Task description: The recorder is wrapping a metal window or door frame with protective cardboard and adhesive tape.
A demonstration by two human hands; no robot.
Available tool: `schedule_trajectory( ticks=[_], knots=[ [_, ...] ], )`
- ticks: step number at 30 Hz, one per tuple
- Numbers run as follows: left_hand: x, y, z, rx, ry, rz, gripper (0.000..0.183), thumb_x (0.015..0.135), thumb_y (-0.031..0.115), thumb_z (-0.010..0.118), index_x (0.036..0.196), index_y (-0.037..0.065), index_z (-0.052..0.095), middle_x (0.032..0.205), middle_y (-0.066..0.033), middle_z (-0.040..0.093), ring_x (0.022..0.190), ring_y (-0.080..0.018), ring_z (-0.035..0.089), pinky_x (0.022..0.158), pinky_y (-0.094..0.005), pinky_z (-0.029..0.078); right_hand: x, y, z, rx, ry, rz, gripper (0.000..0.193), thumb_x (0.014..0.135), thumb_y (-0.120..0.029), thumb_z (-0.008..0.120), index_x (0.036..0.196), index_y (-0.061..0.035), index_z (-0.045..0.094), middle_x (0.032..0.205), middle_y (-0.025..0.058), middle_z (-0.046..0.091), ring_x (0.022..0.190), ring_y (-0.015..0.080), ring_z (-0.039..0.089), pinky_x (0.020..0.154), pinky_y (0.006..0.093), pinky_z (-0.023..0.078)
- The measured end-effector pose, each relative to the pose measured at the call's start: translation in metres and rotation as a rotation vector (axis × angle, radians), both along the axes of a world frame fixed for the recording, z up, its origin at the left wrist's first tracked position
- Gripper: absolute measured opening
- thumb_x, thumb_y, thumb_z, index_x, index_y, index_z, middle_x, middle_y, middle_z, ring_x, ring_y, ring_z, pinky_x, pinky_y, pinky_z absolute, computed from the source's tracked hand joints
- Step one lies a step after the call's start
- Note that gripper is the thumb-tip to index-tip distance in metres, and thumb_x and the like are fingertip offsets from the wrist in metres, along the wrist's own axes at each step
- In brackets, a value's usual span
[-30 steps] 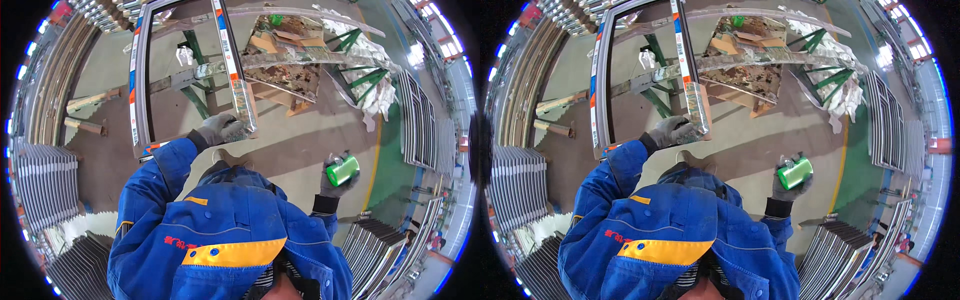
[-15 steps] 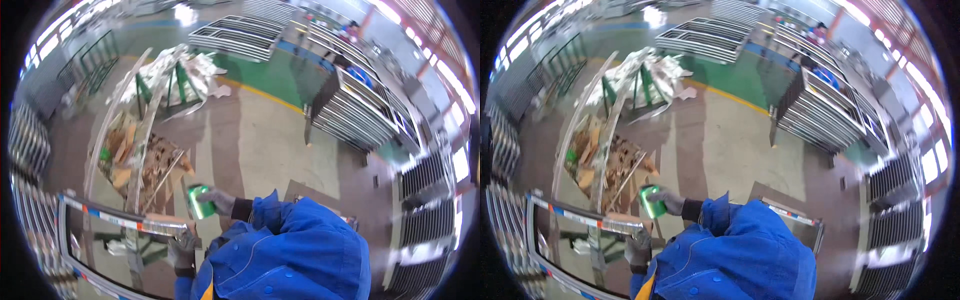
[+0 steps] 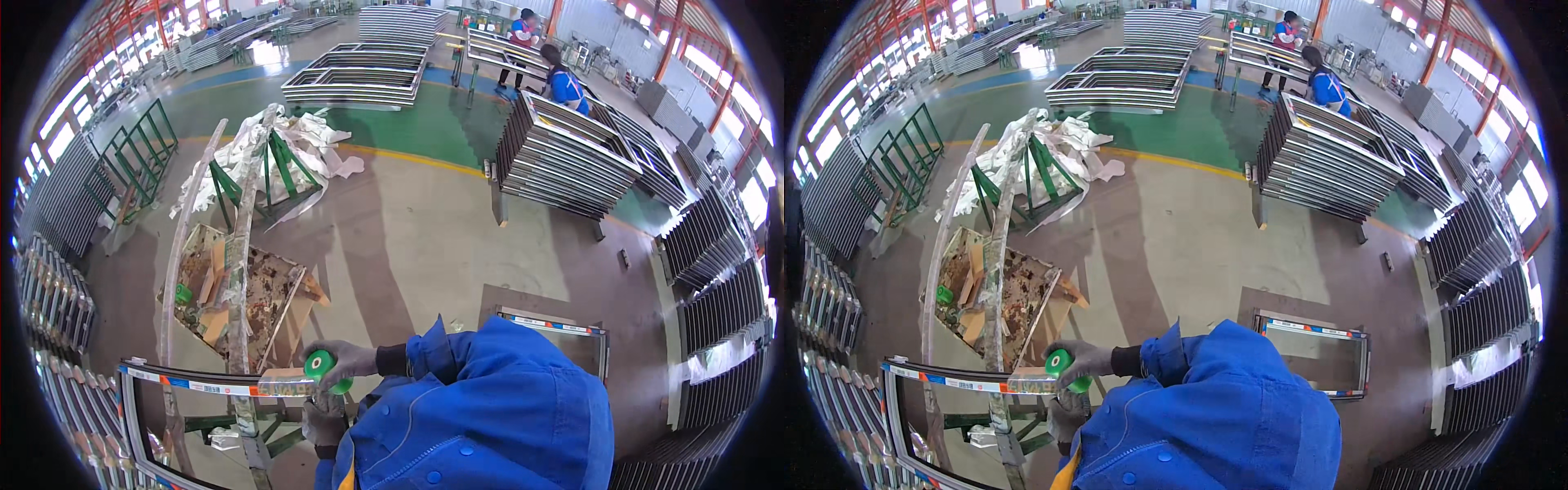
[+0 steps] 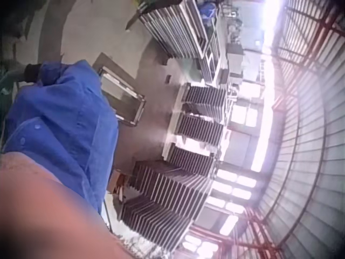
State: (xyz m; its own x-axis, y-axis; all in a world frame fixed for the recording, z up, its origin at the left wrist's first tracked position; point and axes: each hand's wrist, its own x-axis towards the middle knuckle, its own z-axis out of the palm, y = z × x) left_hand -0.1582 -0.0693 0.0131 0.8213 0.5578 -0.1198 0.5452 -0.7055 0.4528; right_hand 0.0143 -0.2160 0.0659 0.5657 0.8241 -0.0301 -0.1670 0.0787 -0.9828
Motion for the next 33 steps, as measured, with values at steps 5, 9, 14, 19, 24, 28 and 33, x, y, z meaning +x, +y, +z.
schedule_trajectory(
  ticks=[5, 9, 14, 19, 24, 28, 33],
  knots=[
    [-0.012, 0.009, -0.030, 0.048, -0.096, -0.039, 0.063, 0.082, 0.055, 0.077, 0.109, 0.000, 0.060, 0.097, -0.0280, 0.069, 0.091, -0.0510, 0.067, 0.077, -0.0605, 0.052, -0.008, 0.009, -0.001, -0.056, -0.171, 0.027, 0.077, 0.071, -0.024, 0.092, 0.136, -0.0069, 0.054, 0.121, 0.0074, 0.064, 0.116, 0.0185, 0.060, 0.101, 0.0366, 0.050],
    [-0.011, 0.002, -0.019, 0.058, -0.065, -0.044, 0.062, 0.082, 0.052, 0.077, 0.111, 0.001, 0.058, 0.098, -0.0278, 0.069, 0.091, -0.0513, 0.067, 0.077, -0.0611, 0.052, -0.006, 0.007, -0.008, -0.093, -0.204, 0.026, 0.078, 0.069, -0.024, 0.091, 0.135, -0.0064, 0.054, 0.121, 0.0081, 0.065, 0.115, 0.0195, 0.062, 0.100, 0.0367, 0.051],
    [-0.013, -0.004, 0.000, 0.039, -0.057, -0.077, 0.061, 0.082, 0.050, 0.078, 0.109, 0.002, 0.056, 0.098, -0.0272, 0.069, 0.092, -0.0510, 0.067, 0.076, -0.0608, 0.052, -0.002, 0.000, -0.008, -0.085, -0.215, 0.034, 0.078, 0.069, -0.024, 0.091, 0.135, -0.0055, 0.054, 0.124, 0.0100, 0.065, 0.117, 0.0210, 0.062, 0.101, 0.0378, 0.051],
    [-0.028, 0.003, -0.008, 0.012, -0.063, -0.074, 0.060, 0.081, 0.049, 0.081, 0.109, 0.003, 0.054, 0.098, -0.0266, 0.068, 0.093, -0.0508, 0.066, 0.076, -0.0599, 0.052, -0.006, -0.002, -0.013, -0.087, -0.274, 0.009, 0.085, 0.064, -0.030, 0.096, 0.134, -0.0055, 0.055, 0.123, 0.0132, 0.065, 0.115, 0.0258, 0.064, 0.097, 0.0402, 0.054],
    [-0.026, -0.003, -0.008, -0.003, -0.086, -0.075, 0.060, 0.079, 0.048, 0.083, 0.108, 0.005, 0.054, 0.096, -0.0249, 0.068, 0.092, -0.0505, 0.066, 0.074, -0.0580, 0.051, 0.001, -0.019, -0.023, -0.082, -0.263, -0.047, 0.086, 0.063, -0.029, 0.095, 0.135, -0.0041, 0.054, 0.122, 0.0139, 0.065, 0.115, 0.0265, 0.064, 0.096, 0.0408, 0.054],
    [-0.027, -0.004, 0.010, -0.047, 0.007, -0.102, 0.060, 0.080, 0.048, 0.083, 0.110, 0.005, 0.054, 0.096, -0.0246, 0.069, 0.092, -0.0505, 0.067, 0.075, -0.0578, 0.052, 0.001, -0.027, -0.025, -0.084, -0.261, -0.083, 0.085, 0.064, -0.027, 0.095, 0.134, -0.0039, 0.055, 0.119, 0.0134, 0.066, 0.112, 0.0255, 0.065, 0.095, 0.0404, 0.054],
    [-0.035, 0.015, -0.017, -0.112, 0.026, -0.120, 0.056, 0.085, 0.048, 0.079, 0.113, 0.005, 0.057, 0.101, -0.0231, 0.072, 0.095, -0.0461, 0.070, 0.076, -0.0539, 0.054, 0.005, -0.039, -0.020, -0.074, -0.250, -0.109, 0.082, 0.065, -0.025, 0.095, 0.134, -0.0049, 0.055, 0.115, 0.0125, 0.067, 0.107, 0.0236, 0.066, 0.091, 0.0386, 0.055]
  ],
)
